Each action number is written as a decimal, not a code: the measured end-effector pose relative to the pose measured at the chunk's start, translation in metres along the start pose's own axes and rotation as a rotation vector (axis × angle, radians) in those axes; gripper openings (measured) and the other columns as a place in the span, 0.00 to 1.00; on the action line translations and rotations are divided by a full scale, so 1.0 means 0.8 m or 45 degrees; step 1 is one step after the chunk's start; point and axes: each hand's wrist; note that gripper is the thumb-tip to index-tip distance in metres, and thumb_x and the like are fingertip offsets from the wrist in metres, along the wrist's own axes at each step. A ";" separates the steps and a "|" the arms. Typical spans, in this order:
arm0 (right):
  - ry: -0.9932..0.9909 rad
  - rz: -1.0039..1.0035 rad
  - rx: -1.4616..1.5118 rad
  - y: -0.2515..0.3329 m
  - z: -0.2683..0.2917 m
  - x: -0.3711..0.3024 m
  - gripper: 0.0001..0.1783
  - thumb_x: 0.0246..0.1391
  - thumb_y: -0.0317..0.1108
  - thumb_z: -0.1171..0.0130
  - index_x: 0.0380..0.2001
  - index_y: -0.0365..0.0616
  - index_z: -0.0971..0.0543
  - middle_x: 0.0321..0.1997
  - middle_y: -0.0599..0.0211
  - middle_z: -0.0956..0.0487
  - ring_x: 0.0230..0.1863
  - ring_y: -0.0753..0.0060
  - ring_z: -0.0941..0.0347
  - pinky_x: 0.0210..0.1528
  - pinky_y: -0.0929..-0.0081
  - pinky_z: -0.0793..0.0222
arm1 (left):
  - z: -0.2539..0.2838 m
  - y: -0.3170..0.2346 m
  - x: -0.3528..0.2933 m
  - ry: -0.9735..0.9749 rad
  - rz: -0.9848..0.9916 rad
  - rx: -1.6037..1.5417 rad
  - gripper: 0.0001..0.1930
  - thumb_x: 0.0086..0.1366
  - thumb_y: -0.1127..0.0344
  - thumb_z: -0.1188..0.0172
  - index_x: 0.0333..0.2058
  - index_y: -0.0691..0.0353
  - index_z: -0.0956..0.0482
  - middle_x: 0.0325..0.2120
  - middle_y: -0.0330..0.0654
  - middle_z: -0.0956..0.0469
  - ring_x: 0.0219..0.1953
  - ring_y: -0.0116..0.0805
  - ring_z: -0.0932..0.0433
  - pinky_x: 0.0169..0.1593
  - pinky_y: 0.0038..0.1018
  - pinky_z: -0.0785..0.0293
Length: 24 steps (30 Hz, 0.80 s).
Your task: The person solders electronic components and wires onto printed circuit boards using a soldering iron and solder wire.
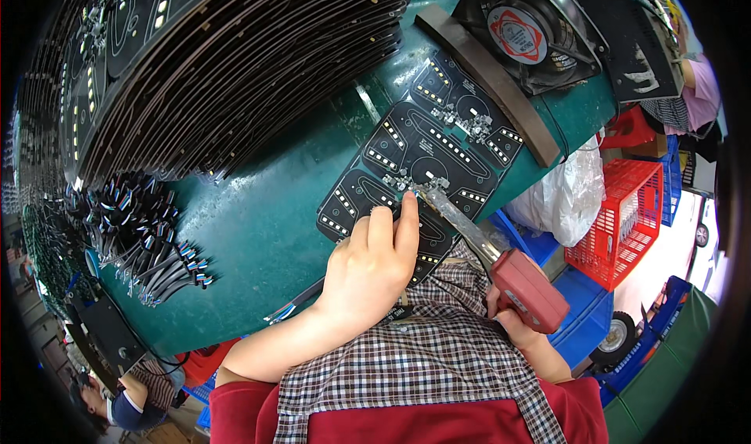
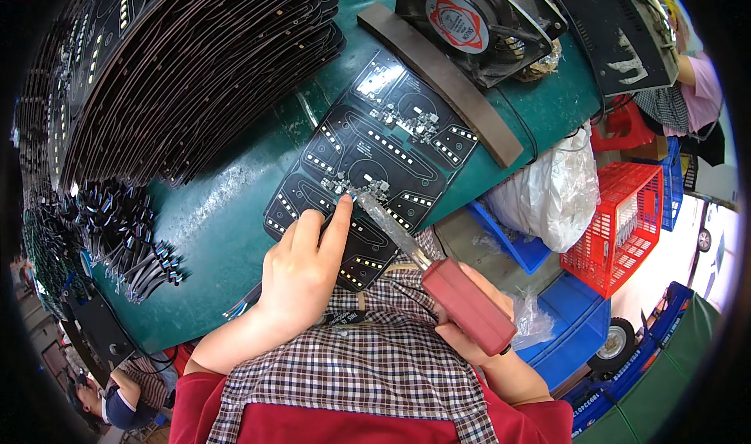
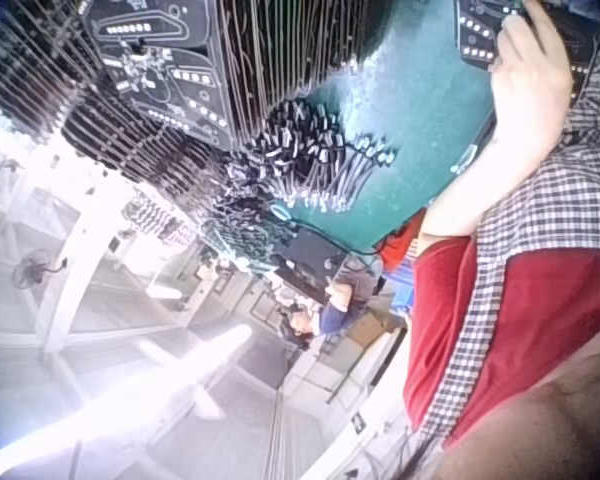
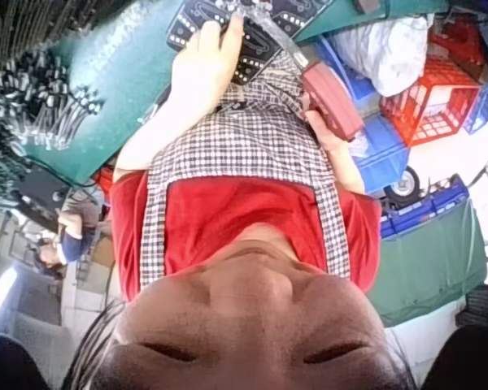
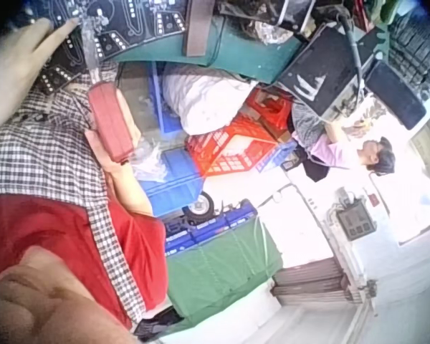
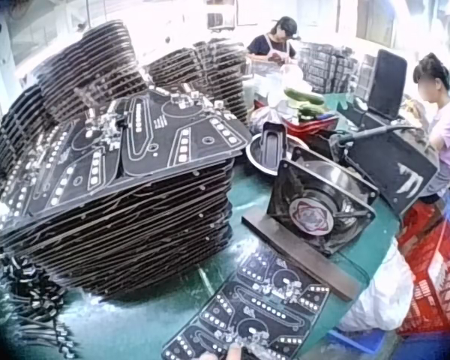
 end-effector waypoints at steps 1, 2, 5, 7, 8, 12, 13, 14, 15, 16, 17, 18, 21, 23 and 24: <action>0.030 0.030 -0.132 0.004 0.003 0.003 0.36 0.44 0.42 0.34 0.51 0.26 0.32 0.35 0.59 0.20 0.32 0.67 0.21 0.39 0.76 0.28 | 0.001 -0.001 0.001 0.000 0.004 0.010 0.27 0.44 0.77 0.45 0.49 0.64 0.27 0.24 0.39 0.39 0.22 0.30 0.31 0.21 0.24 0.30; 0.058 0.060 -0.263 0.007 0.005 0.005 0.36 0.43 0.42 0.33 0.51 0.27 0.31 0.34 0.59 0.20 0.33 0.66 0.21 0.39 0.75 0.28 | 0.001 -0.002 0.001 -0.001 0.006 0.020 0.27 0.44 0.76 0.45 0.49 0.64 0.27 0.24 0.39 0.39 0.22 0.30 0.31 0.21 0.24 0.30; 0.025 0.176 -0.320 0.014 0.001 0.011 0.35 0.42 0.42 0.33 0.50 0.28 0.30 0.36 0.59 0.21 0.31 0.64 0.22 0.37 0.76 0.28 | 0.000 -0.002 0.003 -0.044 -0.086 0.220 0.23 0.46 0.72 0.46 0.45 0.69 0.26 0.22 0.35 0.38 0.22 0.24 0.33 0.18 0.15 0.32; 0.009 0.096 -0.234 0.010 0.000 0.005 0.35 0.42 0.41 0.33 0.49 0.28 0.30 0.36 0.59 0.21 0.30 0.64 0.22 0.36 0.76 0.28 | -0.001 -0.002 0.004 -0.053 -0.082 0.205 0.23 0.46 0.72 0.47 0.45 0.69 0.26 0.22 0.35 0.38 0.22 0.24 0.33 0.18 0.15 0.32; -0.006 0.018 -0.147 0.006 0.000 0.002 0.34 0.42 0.41 0.33 0.49 0.29 0.29 0.36 0.58 0.21 0.29 0.64 0.23 0.35 0.76 0.28 | -0.002 -0.002 0.004 -0.062 -0.076 0.190 0.23 0.45 0.72 0.47 0.45 0.69 0.26 0.22 0.36 0.38 0.22 0.24 0.33 0.18 0.15 0.32; -0.069 -0.119 0.526 0.016 -0.011 0.002 0.33 0.46 0.41 0.35 0.50 0.28 0.31 0.34 0.59 0.21 0.24 0.71 0.26 0.30 0.78 0.30 | -0.001 -0.002 0.004 -0.045 -0.084 0.190 0.23 0.45 0.72 0.47 0.45 0.69 0.26 0.22 0.36 0.38 0.22 0.25 0.33 0.18 0.15 0.32; -0.070 -0.119 0.527 0.009 -0.007 -0.001 0.33 0.46 0.41 0.35 0.50 0.28 0.31 0.34 0.59 0.21 0.24 0.71 0.26 0.30 0.78 0.30 | -0.001 -0.003 0.004 -0.048 -0.087 0.185 0.23 0.45 0.72 0.47 0.45 0.69 0.26 0.22 0.36 0.38 0.22 0.25 0.33 0.18 0.15 0.32; -0.011 -0.031 0.266 -0.001 0.000 -0.006 0.34 0.47 0.40 0.35 0.51 0.27 0.32 0.34 0.59 0.21 0.23 0.75 0.27 0.29 0.80 0.31 | -0.001 -0.002 0.004 -0.052 -0.088 0.180 0.23 0.46 0.72 0.47 0.45 0.69 0.26 0.22 0.36 0.38 0.22 0.25 0.33 0.18 0.15 0.32; 0.048 0.056 0.004 -0.005 0.003 -0.007 0.35 0.47 0.40 0.35 0.53 0.27 0.34 0.35 0.60 0.21 0.21 0.78 0.29 0.27 0.81 0.32 | -0.001 -0.001 0.004 -0.052 -0.088 0.179 0.23 0.46 0.72 0.47 0.45 0.69 0.26 0.22 0.36 0.38 0.22 0.25 0.33 0.18 0.15 0.32; 0.047 0.056 0.003 -0.004 0.002 -0.007 0.35 0.47 0.40 0.35 0.53 0.27 0.34 0.35 0.60 0.21 0.21 0.78 0.29 0.27 0.81 0.32 | -0.001 0.000 0.003 -0.051 -0.082 0.167 0.23 0.45 0.73 0.47 0.45 0.69 0.26 0.22 0.36 0.38 0.22 0.25 0.33 0.18 0.15 0.32; 0.039 0.008 0.127 -0.001 0.000 -0.006 0.35 0.48 0.40 0.36 0.53 0.27 0.35 0.34 0.60 0.21 0.23 0.77 0.28 0.29 0.80 0.31 | -0.001 -0.001 0.003 -0.050 -0.075 0.157 0.24 0.45 0.73 0.47 0.45 0.69 0.26 0.22 0.36 0.38 0.22 0.25 0.33 0.18 0.15 0.32; 0.031 -0.041 0.251 0.001 -0.002 -0.005 0.36 0.48 0.41 0.36 0.53 0.27 0.35 0.34 0.60 0.21 0.24 0.76 0.27 0.31 0.80 0.30 | -0.001 -0.002 0.001 -0.050 -0.076 0.159 0.24 0.45 0.73 0.47 0.45 0.69 0.26 0.22 0.36 0.38 0.22 0.25 0.33 0.18 0.15 0.32; -0.010 -0.058 0.337 0.004 -0.005 -0.003 0.35 0.49 0.42 0.37 0.53 0.27 0.34 0.32 0.61 0.21 0.26 0.75 0.25 0.34 0.79 0.29 | 0.000 -0.004 -0.001 0.017 0.036 0.010 0.27 0.45 0.77 0.45 0.50 0.64 0.28 0.25 0.39 0.39 0.23 0.31 0.31 0.22 0.25 0.30; -0.001 -0.040 0.168 -0.001 -0.003 -0.006 0.35 0.49 0.42 0.36 0.53 0.27 0.34 0.31 0.62 0.21 0.27 0.74 0.24 0.35 0.78 0.29 | -0.001 -0.003 -0.002 -0.017 0.009 0.005 0.27 0.45 0.77 0.45 0.49 0.64 0.27 0.25 0.40 0.38 0.23 0.31 0.30 0.23 0.25 0.30; 0.008 -0.021 0.000 -0.005 -0.001 -0.008 0.35 0.49 0.42 0.36 0.53 0.27 0.34 0.31 0.62 0.21 0.28 0.74 0.23 0.37 0.77 0.28 | -0.001 -0.003 -0.001 -0.016 0.010 0.005 0.27 0.45 0.77 0.45 0.49 0.64 0.27 0.25 0.40 0.38 0.23 0.31 0.30 0.23 0.25 0.30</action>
Point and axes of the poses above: each hand's wrist, its own x-axis towards the middle knuckle, its own z-axis out of the back of the hand, y = z × x
